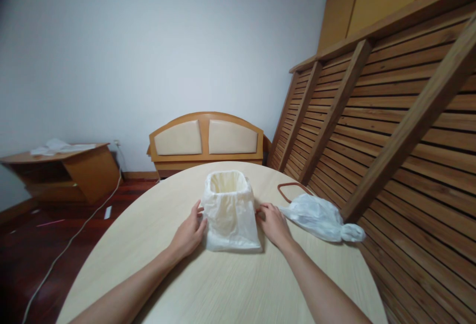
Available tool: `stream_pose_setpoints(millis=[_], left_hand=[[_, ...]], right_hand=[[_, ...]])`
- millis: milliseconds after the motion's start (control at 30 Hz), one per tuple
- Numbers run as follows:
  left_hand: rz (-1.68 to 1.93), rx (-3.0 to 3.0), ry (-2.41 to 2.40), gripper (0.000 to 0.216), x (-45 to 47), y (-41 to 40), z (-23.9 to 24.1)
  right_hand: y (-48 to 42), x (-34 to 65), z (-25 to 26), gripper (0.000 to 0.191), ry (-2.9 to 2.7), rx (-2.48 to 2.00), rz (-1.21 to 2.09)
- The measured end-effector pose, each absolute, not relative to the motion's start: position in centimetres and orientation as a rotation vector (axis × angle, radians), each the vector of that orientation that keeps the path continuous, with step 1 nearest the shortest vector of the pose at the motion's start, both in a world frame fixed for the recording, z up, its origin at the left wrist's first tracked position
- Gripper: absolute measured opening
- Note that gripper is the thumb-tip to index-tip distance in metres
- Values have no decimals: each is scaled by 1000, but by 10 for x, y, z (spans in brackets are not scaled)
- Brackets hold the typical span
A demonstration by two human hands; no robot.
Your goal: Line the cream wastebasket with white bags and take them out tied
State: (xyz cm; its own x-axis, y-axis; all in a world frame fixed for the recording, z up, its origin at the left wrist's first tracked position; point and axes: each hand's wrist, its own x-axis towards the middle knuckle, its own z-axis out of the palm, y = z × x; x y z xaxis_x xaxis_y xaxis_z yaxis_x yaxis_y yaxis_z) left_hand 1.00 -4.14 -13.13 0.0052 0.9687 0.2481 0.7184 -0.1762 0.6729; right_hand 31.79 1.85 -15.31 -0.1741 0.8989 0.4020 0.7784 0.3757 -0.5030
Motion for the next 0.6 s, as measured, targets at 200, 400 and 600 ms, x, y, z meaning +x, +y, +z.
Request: stream_pose_setpoints(millis=[200,400,600], left_hand=[[894,2029,1805,72,7,-39,-136],[783,2140,1869,79,6,-40,-141],[925,2070,1851,76,5,-38,-143]], right_hand=[[19,323,-151,22,-1993,-1468,189],[20,324,-152,21,-1988,-1456,162],[22,328,-149,24,-1887,-1483,133]])
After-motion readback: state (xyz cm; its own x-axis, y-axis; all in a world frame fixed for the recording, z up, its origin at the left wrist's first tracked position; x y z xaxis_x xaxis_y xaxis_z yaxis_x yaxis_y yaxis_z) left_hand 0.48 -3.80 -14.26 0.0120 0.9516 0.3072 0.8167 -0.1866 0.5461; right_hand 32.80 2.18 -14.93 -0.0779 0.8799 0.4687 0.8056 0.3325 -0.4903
